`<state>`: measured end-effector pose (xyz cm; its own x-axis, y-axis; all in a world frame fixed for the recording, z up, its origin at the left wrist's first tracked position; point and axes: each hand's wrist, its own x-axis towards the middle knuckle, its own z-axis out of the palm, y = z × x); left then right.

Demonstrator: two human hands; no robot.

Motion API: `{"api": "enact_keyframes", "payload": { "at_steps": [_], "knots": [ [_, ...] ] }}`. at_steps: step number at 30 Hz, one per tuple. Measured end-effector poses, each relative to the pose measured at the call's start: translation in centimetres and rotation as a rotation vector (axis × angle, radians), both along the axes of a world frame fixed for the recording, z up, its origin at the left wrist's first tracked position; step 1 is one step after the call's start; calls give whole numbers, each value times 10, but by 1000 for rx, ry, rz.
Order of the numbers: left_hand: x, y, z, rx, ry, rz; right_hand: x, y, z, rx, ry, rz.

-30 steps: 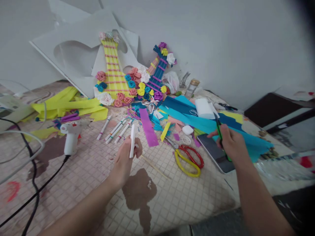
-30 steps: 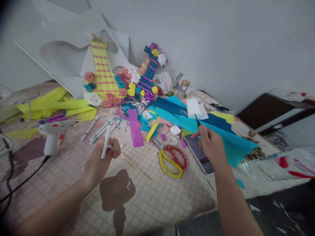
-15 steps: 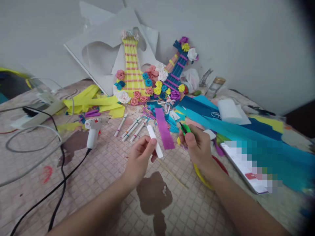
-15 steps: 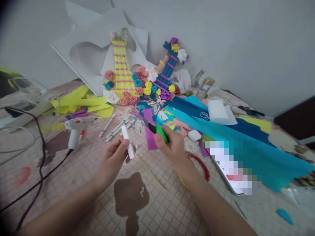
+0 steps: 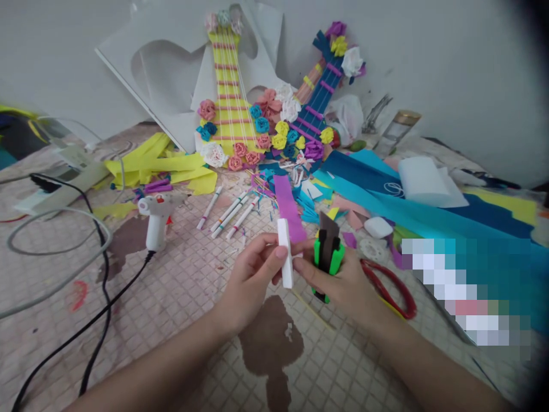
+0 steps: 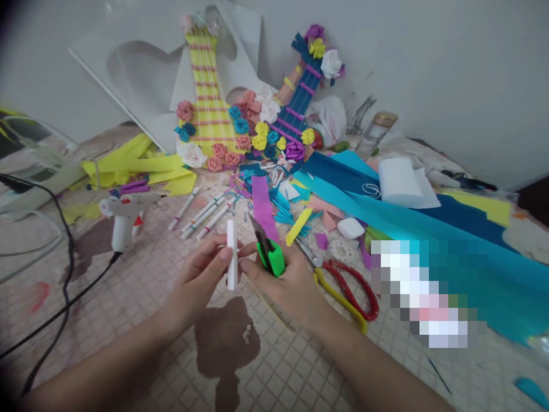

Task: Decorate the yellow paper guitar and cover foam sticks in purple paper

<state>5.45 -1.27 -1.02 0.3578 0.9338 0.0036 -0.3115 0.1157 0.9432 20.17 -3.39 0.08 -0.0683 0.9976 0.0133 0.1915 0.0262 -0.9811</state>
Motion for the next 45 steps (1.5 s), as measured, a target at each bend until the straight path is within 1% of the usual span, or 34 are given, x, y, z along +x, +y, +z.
{"api": "enact_keyframes", "payload": {
  "at_steps": [2, 4, 6, 8, 10, 11, 13, 15, 18, 19, 21, 24, 31, 36, 41, 45],
  "knots": [
    [1, 0, 1, 4, 15, 8, 1, 2, -3, 26, 38, -25],
    [1, 0, 2, 2, 29, 39, 5, 7, -7, 32, 32, -105],
    [2, 0, 4, -2, 25, 71, 12, 14, -11, 38, -64, -235],
    [1, 0, 6, -2, 17, 89, 18, 21, -13, 78, -225, -350],
    [1, 1, 8, 3, 14, 95, 23, 25, -13, 153, -354, -398],
    [0, 1, 8, 4, 10, 97, 24, 25, -13, 197, -387, -394],
    [0, 1, 6, 4, -1, 103, 23, 21, -10, 283, -418, -338],
    [0, 1, 3, -3, -17, 112, 21, 13, -6, 376, -458, -219],
    [0, 1, -1, -28, -97, 101, 18, 2, -4, 545, -603, -64],
    [0, 1, -1, -47, -138, 95, 17, -1, -4, 594, -663, -41],
    [0, 0, 0, -104, -202, 89, 14, -3, -6, 671, -772, -39],
    [1, -1, 4, -185, -247, 109, 10, -2, -10, 741, -858, -39],
    [0, -2, 9, -285, -332, 119, 8, -1, -11, 765, -888, -20],
    [0, -3, 10, -372, -383, 78, 9, -1, -10, 783, -877, -23],
    [2, -5, 6, -367, -418, 20, 11, -1, -10, 784, -876, -23],
    [3, -7, 5, -359, -349, 18, 13, -2, -13, 785, -878, -36]
  ]
}}
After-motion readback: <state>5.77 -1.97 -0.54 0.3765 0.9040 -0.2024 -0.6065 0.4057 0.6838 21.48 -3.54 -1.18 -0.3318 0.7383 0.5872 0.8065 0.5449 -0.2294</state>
